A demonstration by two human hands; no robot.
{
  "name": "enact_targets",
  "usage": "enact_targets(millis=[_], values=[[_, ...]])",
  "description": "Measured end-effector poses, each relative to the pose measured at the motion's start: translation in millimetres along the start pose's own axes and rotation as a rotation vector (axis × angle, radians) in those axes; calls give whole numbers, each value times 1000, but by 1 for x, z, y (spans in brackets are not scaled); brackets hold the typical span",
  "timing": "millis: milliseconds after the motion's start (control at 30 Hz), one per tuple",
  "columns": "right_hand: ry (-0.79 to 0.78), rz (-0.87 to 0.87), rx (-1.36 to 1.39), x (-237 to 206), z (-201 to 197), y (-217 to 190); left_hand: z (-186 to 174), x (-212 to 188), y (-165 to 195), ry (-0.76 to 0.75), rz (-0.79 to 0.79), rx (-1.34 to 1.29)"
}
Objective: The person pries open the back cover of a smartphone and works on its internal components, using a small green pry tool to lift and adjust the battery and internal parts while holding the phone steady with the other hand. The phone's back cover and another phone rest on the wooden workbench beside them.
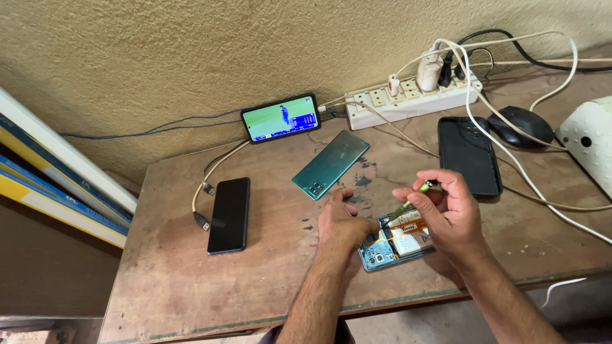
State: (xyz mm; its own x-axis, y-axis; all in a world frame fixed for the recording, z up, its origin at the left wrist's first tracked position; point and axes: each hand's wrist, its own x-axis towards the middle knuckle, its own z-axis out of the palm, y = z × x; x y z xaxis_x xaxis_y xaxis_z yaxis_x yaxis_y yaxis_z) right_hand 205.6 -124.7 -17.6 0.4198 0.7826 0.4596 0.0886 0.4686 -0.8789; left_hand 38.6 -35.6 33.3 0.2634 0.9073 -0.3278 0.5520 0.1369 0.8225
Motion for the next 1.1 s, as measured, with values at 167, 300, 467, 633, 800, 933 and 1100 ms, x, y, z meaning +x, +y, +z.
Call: enact_targets(millis=[167,300,467,633,800,933,1100], values=[[-4,-34,-15,-2,2,-3,0,-3,1,8,4,-18],[-44,-225,-202,-4,1,-8,1,-7,3,16,-8,-73],[-54,-282,-214,-9,1,-11,1,-11,6,20,-24,-108],[-170,-209,-89,-7,-6,-5,-1,-11,8,18,-22,-86],[-161,-106,25,-8,-15,5,0,-12,6,23,-30,-106],[-144,-99,89,-10,-18,9,2,-7,0,50,0,-58],[-96,-20,123,-8,-17,6,1,7,-14,0,67,-7]])
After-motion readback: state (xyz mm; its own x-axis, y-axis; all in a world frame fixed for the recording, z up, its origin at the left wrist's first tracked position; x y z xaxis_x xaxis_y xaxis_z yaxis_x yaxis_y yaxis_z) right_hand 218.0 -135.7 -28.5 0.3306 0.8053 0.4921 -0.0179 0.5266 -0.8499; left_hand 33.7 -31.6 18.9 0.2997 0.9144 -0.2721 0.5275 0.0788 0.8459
